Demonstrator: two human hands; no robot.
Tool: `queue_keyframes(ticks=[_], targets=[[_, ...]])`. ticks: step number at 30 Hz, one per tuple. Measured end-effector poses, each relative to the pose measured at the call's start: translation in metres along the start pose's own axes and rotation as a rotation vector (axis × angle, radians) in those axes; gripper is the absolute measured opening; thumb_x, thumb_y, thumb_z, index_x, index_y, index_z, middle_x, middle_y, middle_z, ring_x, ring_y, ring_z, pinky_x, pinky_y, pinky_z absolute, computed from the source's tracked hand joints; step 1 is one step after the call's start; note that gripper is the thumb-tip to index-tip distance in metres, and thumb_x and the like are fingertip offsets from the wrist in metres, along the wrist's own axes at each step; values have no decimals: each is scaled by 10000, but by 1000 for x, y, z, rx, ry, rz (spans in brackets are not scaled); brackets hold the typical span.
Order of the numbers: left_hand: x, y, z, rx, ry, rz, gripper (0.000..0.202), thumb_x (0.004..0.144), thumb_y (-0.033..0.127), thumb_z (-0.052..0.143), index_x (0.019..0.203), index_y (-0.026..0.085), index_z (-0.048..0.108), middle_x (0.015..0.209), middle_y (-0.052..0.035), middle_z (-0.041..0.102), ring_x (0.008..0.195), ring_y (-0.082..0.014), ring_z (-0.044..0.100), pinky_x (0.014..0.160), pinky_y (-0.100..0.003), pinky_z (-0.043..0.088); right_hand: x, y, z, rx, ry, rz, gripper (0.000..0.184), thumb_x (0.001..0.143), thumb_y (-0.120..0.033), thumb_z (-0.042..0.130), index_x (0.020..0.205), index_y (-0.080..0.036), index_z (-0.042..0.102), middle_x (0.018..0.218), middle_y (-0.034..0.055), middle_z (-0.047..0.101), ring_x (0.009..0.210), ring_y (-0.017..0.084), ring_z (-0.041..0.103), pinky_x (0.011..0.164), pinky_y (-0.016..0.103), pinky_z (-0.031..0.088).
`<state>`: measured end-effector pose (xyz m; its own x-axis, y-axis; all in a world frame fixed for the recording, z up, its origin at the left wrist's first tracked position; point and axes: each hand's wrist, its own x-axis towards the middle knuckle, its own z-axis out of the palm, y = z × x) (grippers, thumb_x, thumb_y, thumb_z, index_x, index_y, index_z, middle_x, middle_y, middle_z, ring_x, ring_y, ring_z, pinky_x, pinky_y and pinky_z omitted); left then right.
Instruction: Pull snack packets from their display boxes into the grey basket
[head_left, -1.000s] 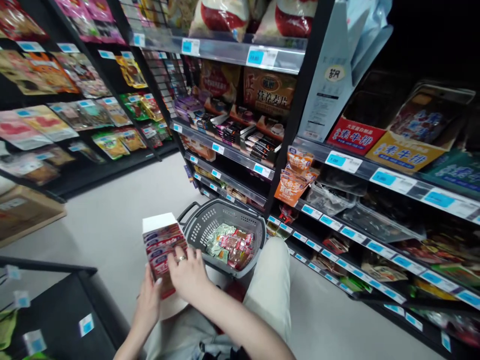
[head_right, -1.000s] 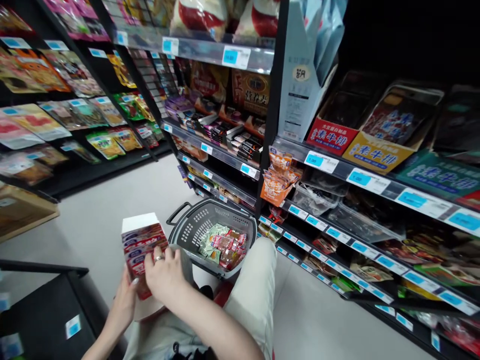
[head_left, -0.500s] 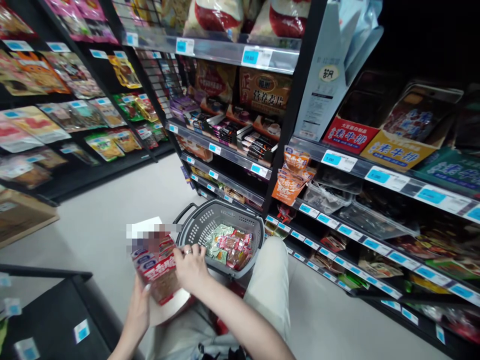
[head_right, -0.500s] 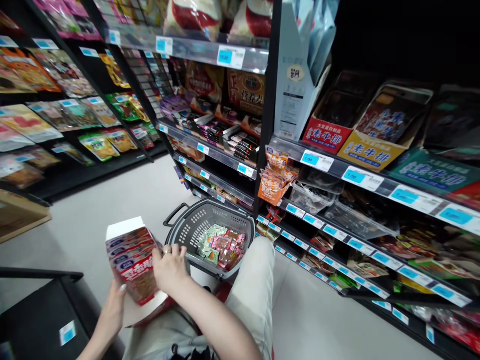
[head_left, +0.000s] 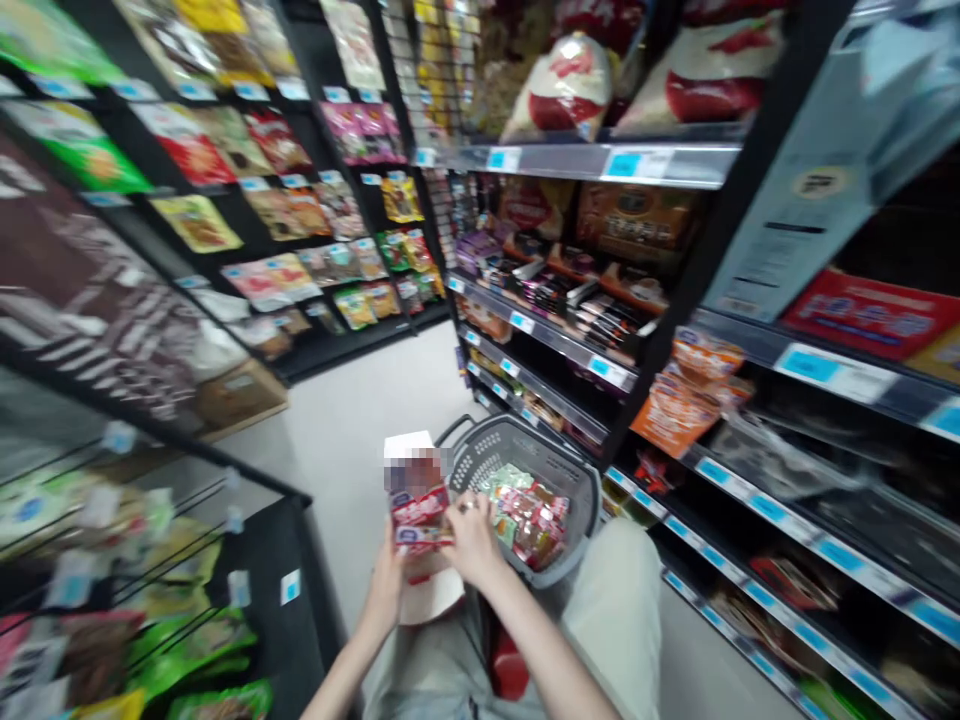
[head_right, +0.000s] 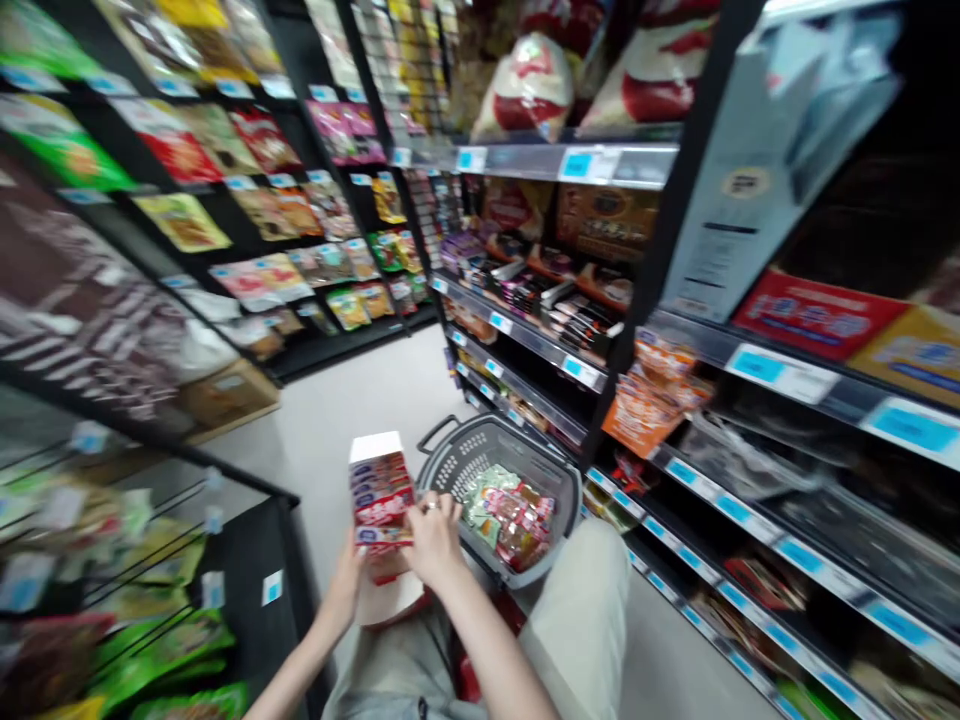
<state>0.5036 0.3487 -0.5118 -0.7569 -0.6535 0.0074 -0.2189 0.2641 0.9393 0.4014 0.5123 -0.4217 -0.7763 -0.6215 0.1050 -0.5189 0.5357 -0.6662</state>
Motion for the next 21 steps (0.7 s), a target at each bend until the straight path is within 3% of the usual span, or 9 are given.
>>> queue_keyframes(ticks=[2, 5, 9, 13, 17, 21], targets=[[-3, 4, 3, -42, -15, -30, 910, 786, 745, 421, 1488, 170, 348, 1567, -134, 323, 1475, -271, 266, 1247, -442, 161, -3, 9, 4, 88, 9, 50, 141, 729, -271, 750, 842, -214, 686, 1009, 61, 613, 1025, 280, 497, 924, 442, 383], [-5, 10, 4, -30, -52, -36, 876, 826, 695, 420, 1508, 156, 310, 1589, -131, 272, 1490, -256, 227, 1251, -456, 136, -5, 20, 11, 156, 52, 36, 104, 742, -195, 712, 837, -225, 739, 965, 72, 621, 1003, 281, 525, 920, 424, 411], [-9, 14, 3, -11, -75, -36, 834, 863, 673, 373, 1519, 167, 289, 1603, -116, 239, 1498, -229, 208, 1259, -427, 110, -6, 26, 16, 192, 84, 5, 206, 758, -133, 634, 875, -224, 776, 1106, 136, 631, 1114, 319, 548, 963, 441, 437], [-9, 15, 2, -22, -68, -50, 853, 856, 698, 355, 1520, 167, 290, 1604, -109, 238, 1504, -220, 183, 1261, -410, 110, -3, 23, 13, 366, 74, 7, 256, 751, -121, 570, 863, -217, 780, 1218, 141, 632, 1152, 300, 589, 997, 441, 449], [-8, 13, 3, -44, -66, -70, 881, 847, 718, 352, 1522, 156, 287, 1605, -117, 229, 1509, -226, 165, 1262, -407, 93, 1, 17, 2, 572, 180, -14, 241, 818, -255, 545, 928, -200, 752, 1110, 121, 697, 1077, 256, 639, 976, 409, 469], [-8, 12, 2, -59, -77, -55, 879, 854, 708, 363, 1534, 163, 254, 1611, -111, 214, 1510, -220, 159, 1262, -389, 93, 2, 10, -21, 713, 351, 147, 343, 842, -474, 557, 877, -169, 708, 832, 94, 729, 811, 234, 669, 785, 353, 527]])
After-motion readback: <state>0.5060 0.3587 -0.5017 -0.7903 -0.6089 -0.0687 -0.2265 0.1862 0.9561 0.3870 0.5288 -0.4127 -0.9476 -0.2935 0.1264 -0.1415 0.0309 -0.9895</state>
